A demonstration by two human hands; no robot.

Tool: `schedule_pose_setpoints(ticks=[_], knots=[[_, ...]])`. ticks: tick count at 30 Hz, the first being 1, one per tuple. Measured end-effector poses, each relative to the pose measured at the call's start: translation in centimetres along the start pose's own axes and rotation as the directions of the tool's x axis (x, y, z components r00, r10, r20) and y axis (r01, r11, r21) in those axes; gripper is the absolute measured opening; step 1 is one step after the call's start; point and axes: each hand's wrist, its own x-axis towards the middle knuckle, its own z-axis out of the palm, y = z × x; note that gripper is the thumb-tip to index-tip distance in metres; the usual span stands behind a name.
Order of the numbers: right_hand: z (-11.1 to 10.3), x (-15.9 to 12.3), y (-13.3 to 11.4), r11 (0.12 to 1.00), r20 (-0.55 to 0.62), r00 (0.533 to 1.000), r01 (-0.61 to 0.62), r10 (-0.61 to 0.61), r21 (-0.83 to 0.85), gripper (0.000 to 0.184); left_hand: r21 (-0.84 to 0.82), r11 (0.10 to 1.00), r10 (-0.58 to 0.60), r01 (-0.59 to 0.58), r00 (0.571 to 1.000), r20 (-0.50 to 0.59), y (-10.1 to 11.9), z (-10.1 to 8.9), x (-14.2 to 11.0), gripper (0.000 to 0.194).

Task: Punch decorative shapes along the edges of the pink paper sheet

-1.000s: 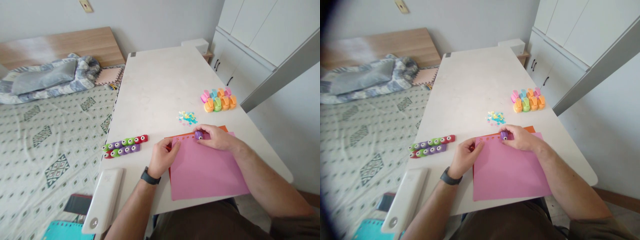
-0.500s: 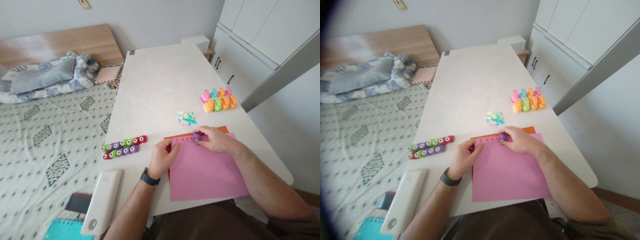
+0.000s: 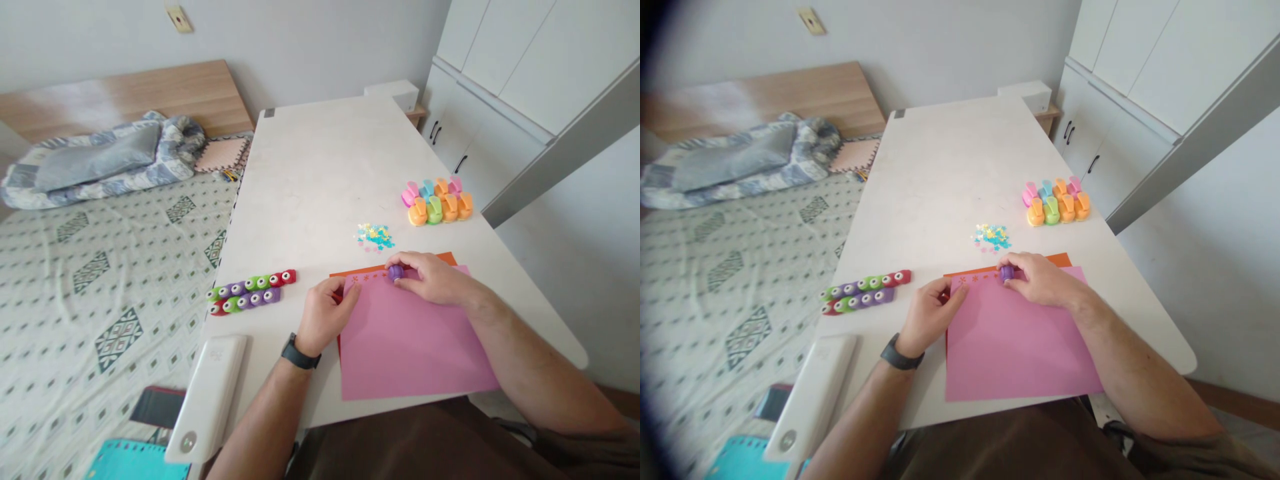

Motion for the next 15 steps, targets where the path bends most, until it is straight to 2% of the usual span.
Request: schedule_pose_setpoints(ticks=[5, 15], knots=[[0.26, 0.03, 0.12, 0.999, 0.007, 0.999, -0.047, 0.047, 0.015, 0.026, 0.021, 1.000, 0.002, -0.002, 1.000, -0.008, 0.23, -0.04, -0.06, 0.037], [0.46, 0.28, 0.33, 0.998, 0.006, 0.999, -0.051, 0.051, -0.029, 0.025, 0.021, 1.000, -0.004, 0.005, 1.000, -0.023, 0.45, -0.02, -0.03, 0.035]])
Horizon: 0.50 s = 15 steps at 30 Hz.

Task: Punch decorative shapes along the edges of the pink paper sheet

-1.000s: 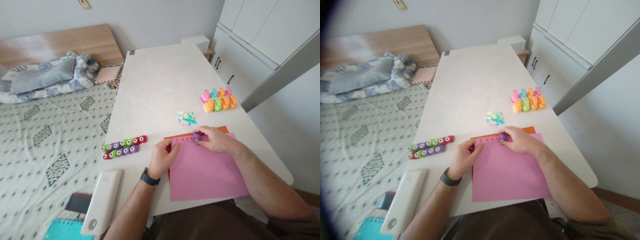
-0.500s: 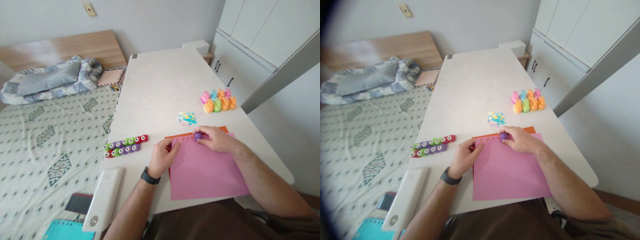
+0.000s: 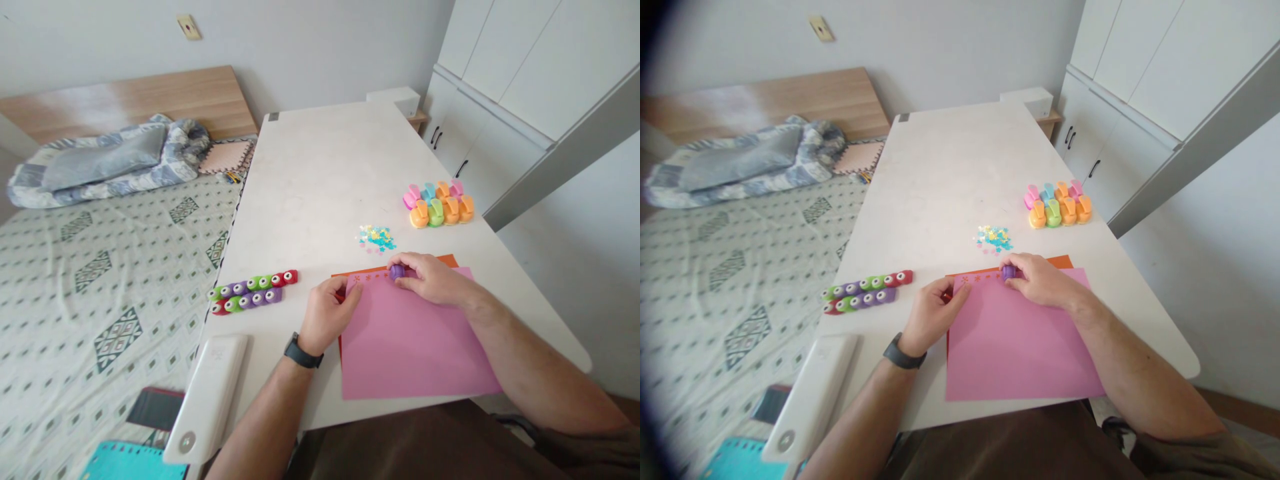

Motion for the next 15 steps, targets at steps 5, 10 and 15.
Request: schedule_pose_setpoints(ticks=[5, 10, 15], knots=[[-0.17, -0.26, -0.32, 0.997, -0.016, 0.998, 0.055, -0.056, -0.047, 0.030, 0.004, 1.000, 0.002, -0.002, 1.000, 0.000, -0.08, 0.04, 0.03, 0.036], [-0.09, -0.42, -0.41, 0.995, -0.018, 0.997, 0.077, -0.078, -0.064, 0.033, -0.009, 1.000, 0.010, -0.010, 1.000, 0.004, 0.02, -0.07, -0.03, 0.035], [0.21, -0.22, -0.26, 0.986, -0.031, 0.991, 0.127, -0.131, -0.105, 0.036, 0.009, 1.000, 0.018, -0.018, 1.000, 0.003, 0.13, -0.07, 0.01, 0.036]])
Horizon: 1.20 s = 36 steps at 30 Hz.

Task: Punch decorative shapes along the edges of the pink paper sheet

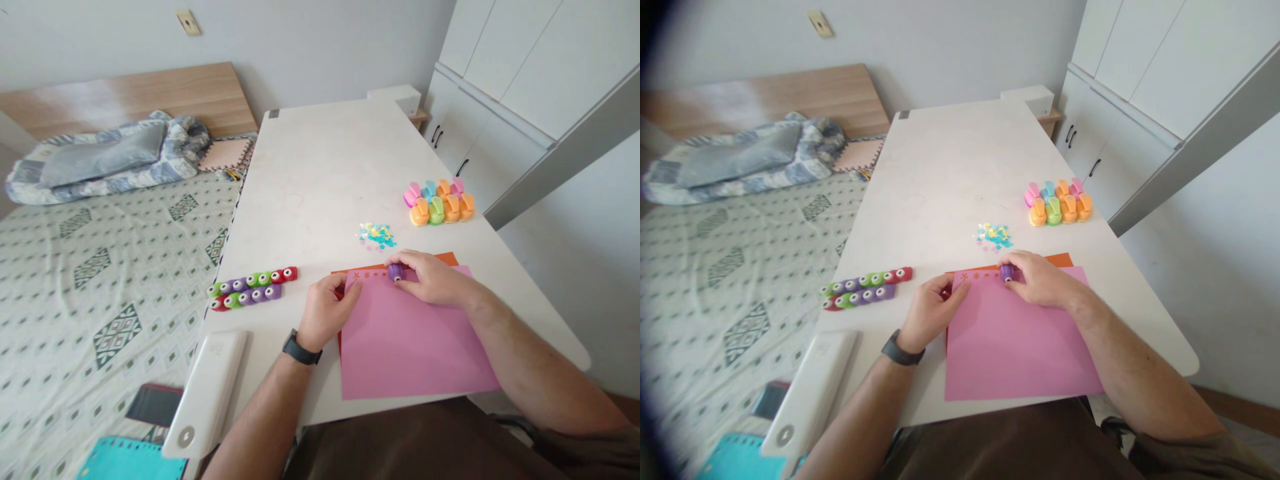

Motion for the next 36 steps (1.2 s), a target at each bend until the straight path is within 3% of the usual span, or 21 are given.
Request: schedule_pose_setpoints(ticks=[8, 14, 36], knots=[[0.5, 0.1, 0.1, 0.998, -0.082, 0.995, 0.058, -0.059, -0.021, 0.037, 0.007, 1.000, -0.006, 0.006, 1.000, -0.001, -0.2, 0.1, 0.0, 0.034], [-0.2, 0.1, -0.7, 0.998, -0.136, 0.989, 0.051, -0.056, -0.041, 0.023, -0.012, 1.000, -0.021, 0.021, 1.000, 0.004, -0.1, 0.0, 0.0, 0.034], [0.5, 0.6, -0.6, 0.995, -0.140, 0.990, -0.042, 0.030, -0.085, 0.015, -0.034, 0.999, -0.016, 0.017, 1.000, 0.016, -0.3, 0.2, 0.0, 0.033]])
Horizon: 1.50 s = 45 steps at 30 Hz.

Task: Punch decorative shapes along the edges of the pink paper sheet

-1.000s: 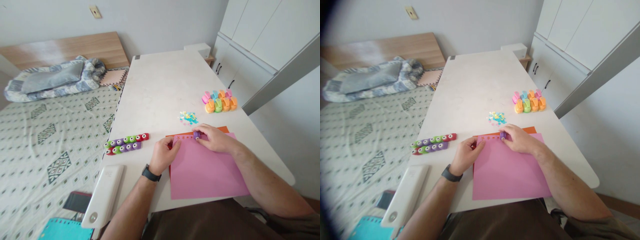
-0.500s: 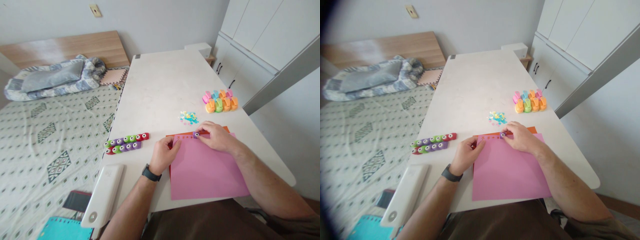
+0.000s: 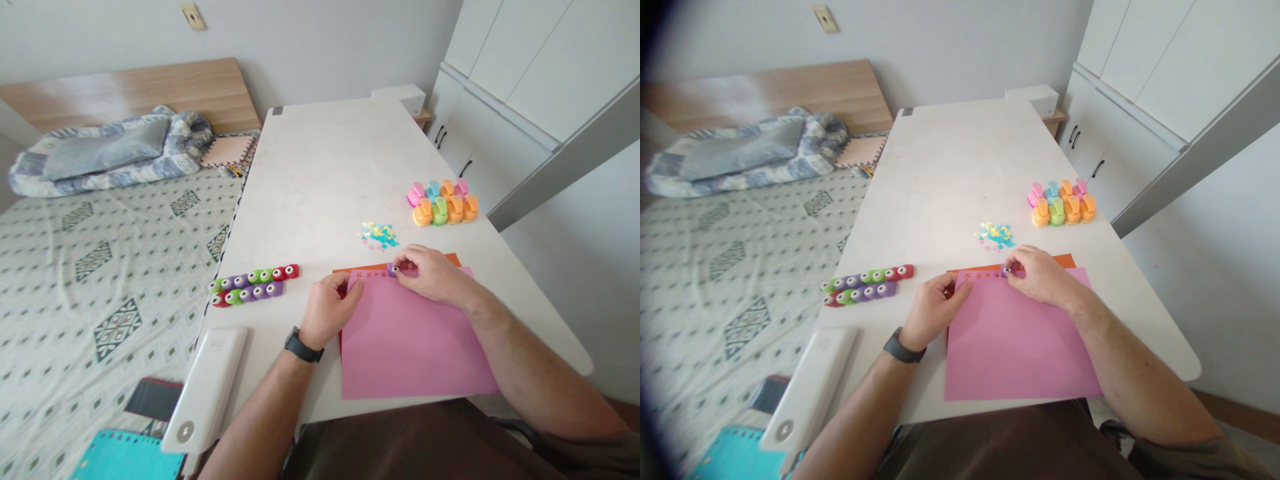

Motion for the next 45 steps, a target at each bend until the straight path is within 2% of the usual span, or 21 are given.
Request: schedule_pose_setpoints(ticks=[6, 16, 36, 45], knots=[[0.4, 0.0, -0.1, 1.000, -0.029, 1.000, 0.003, -0.004, -0.025, 0.016, 0.000, 1.000, -0.002, 0.002, 1.000, -0.013, 0.0, 0.0, 0.0, 0.033], [-0.7, -0.2, -0.5, 0.994, -0.041, 0.995, 0.085, -0.088, -0.069, 0.011, -0.014, 1.000, -0.012, 0.012, 1.000, -0.005, 0.1, -0.1, 0.0, 0.032], [0.5, 0.5, -0.3, 0.976, 0.001, 0.996, 0.084, -0.085, -0.202, 0.014, 0.002, 1.000, 0.002, -0.002, 1.000, -0.005, -0.2, 0.1, 0.0, 0.032], [0.8, 0.5, -0.3, 0.981, 0.006, 0.998, 0.056, -0.056, -0.187, 0.017, -0.001, 1.000, -0.007, 0.007, 1.000, 0.004, -0.2, 0.0, 0.0, 0.034]])
